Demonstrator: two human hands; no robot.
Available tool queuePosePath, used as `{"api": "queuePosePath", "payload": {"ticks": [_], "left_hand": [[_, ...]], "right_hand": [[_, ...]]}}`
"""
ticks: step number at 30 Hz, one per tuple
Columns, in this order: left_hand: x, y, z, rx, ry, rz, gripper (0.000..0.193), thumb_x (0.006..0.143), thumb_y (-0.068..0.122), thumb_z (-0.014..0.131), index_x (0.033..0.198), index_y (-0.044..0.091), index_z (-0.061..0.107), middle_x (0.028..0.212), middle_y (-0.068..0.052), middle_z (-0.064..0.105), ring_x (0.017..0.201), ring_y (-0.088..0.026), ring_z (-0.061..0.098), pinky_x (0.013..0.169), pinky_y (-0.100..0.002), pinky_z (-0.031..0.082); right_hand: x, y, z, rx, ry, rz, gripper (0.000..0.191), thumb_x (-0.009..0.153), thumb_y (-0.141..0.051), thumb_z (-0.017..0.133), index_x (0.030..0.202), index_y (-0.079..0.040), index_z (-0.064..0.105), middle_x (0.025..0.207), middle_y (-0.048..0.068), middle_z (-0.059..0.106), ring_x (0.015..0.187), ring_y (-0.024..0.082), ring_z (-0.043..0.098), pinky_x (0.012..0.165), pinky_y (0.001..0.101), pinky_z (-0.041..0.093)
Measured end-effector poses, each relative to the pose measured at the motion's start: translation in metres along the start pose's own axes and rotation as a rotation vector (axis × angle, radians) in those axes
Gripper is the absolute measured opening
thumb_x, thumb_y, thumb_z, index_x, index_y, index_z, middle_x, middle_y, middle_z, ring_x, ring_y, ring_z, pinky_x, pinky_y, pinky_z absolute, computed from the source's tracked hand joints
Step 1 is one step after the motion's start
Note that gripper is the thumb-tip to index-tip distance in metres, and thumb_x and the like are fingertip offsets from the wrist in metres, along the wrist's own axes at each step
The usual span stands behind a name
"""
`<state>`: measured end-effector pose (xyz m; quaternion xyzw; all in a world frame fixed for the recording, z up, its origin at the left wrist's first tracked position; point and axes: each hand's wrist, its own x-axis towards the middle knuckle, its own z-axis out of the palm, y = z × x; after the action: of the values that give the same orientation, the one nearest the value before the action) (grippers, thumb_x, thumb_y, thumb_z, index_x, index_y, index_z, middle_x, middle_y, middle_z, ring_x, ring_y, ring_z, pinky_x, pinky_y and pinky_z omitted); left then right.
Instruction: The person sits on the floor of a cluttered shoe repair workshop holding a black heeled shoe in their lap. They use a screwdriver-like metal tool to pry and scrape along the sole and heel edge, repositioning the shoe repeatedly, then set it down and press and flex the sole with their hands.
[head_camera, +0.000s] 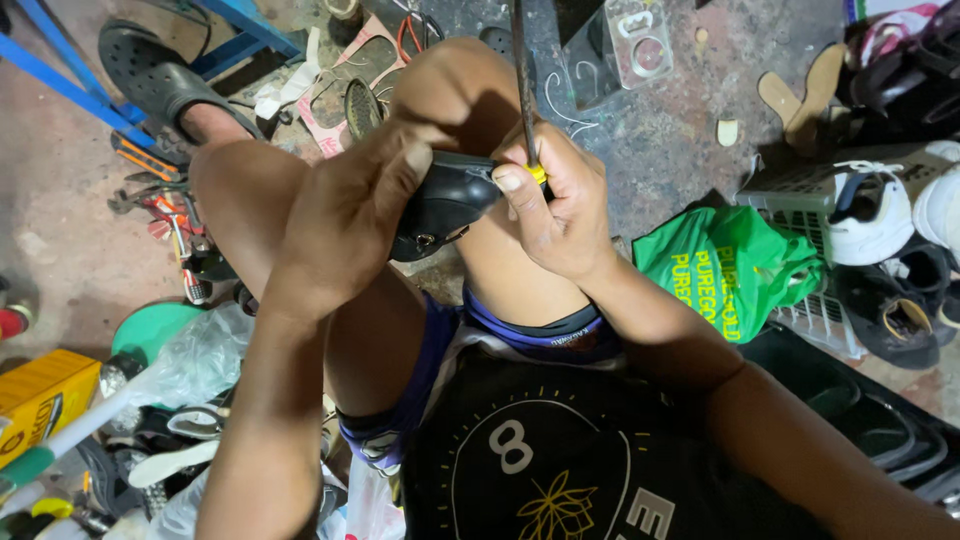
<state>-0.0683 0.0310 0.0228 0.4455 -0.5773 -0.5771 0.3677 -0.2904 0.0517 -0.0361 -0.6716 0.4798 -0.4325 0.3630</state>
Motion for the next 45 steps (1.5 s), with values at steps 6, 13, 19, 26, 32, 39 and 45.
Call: {"api": "queuePosePath", "payload": {"ticks": [6, 13, 19, 26, 32, 39, 45], "left_hand": [[-0.005, -0.027, 0.008, 0.043, 0.104, 0.168, 0.023, 0.11, 0.023, 0.062, 0.112, 0.001, 0.069, 0.099, -0.007, 0.067, 0.091, -0.014, 0.063, 0.083, -0.029, 0.052], [0.001, -0.017, 0.022, 0.359, 0.238, 0.332, 0.015, 0.103, 0.021, 0.07, 0.1, 0.006, 0.071, 0.092, -0.011, 0.068, 0.087, -0.028, 0.066, 0.082, -0.038, 0.051], [0.002, -0.019, 0.025, 0.581, 0.301, 0.426, 0.016, 0.102, 0.025, 0.072, 0.099, 0.009, 0.072, 0.094, -0.008, 0.069, 0.089, -0.03, 0.065, 0.079, -0.044, 0.045], [-0.02, -0.03, 0.034, 0.452, 0.437, 0.451, 0.017, 0.109, 0.021, 0.063, 0.11, 0.005, 0.068, 0.107, -0.011, 0.067, 0.099, -0.03, 0.064, 0.091, -0.038, 0.048], [-0.083, -0.057, 0.042, 0.099, 0.737, 0.332, 0.021, 0.117, 0.026, 0.055, 0.112, 0.006, 0.06, 0.101, -0.005, 0.064, 0.088, -0.014, 0.057, 0.078, -0.027, 0.045], [-0.103, -0.072, 0.059, -0.368, 0.675, -0.158, 0.03, 0.108, 0.021, 0.056, 0.123, -0.003, 0.066, 0.112, -0.006, 0.068, 0.098, -0.011, 0.062, 0.079, -0.025, 0.053], [-0.094, -0.058, 0.043, -0.027, 0.587, -0.088, 0.033, 0.106, 0.022, 0.065, 0.125, -0.005, 0.067, 0.113, -0.011, 0.065, 0.093, -0.013, 0.061, 0.079, -0.024, 0.051]], "right_hand": [[0.002, -0.008, -0.016, -0.001, -0.115, -0.103, 0.027, 0.112, -0.03, 0.057, 0.109, -0.003, 0.061, 0.089, 0.005, 0.059, 0.075, 0.01, 0.058, 0.071, 0.0252, 0.045], [0.011, -0.01, -0.038, -0.003, -0.196, -0.096, 0.027, 0.108, -0.027, 0.07, 0.112, 0.0, 0.068, 0.091, 0.005, 0.063, 0.078, 0.012, 0.061, 0.072, 0.0262, 0.048], [0.016, -0.007, -0.031, -0.001, -0.244, -0.017, 0.024, 0.107, -0.024, 0.064, 0.105, -0.001, 0.065, 0.09, 0.005, 0.063, 0.068, 0.01, 0.059, 0.064, 0.0261, 0.047], [0.007, -0.001, -0.024, -0.175, -0.114, -0.094, 0.027, 0.114, -0.024, 0.058, 0.102, -0.001, 0.063, 0.09, 0.006, 0.065, 0.073, 0.011, 0.063, 0.066, 0.0244, 0.049], [0.002, 0.006, -0.018, -0.002, -0.055, -0.01, 0.032, 0.115, -0.028, 0.054, 0.103, 0.001, 0.06, 0.094, 0.006, 0.065, 0.066, 0.007, 0.059, 0.062, 0.021, 0.047], [-0.006, 0.01, -0.009, -0.01, -0.035, -0.061, 0.034, 0.116, -0.03, 0.056, 0.105, 0.002, 0.059, 0.101, 0.01, 0.068, 0.071, 0.008, 0.06, 0.065, 0.0212, 0.048], [-0.006, 0.008, -0.006, -0.035, -0.064, -0.155, 0.036, 0.118, -0.031, 0.057, 0.103, 0.001, 0.061, 0.1, 0.011, 0.069, 0.081, 0.014, 0.063, 0.075, 0.0253, 0.051]]}}
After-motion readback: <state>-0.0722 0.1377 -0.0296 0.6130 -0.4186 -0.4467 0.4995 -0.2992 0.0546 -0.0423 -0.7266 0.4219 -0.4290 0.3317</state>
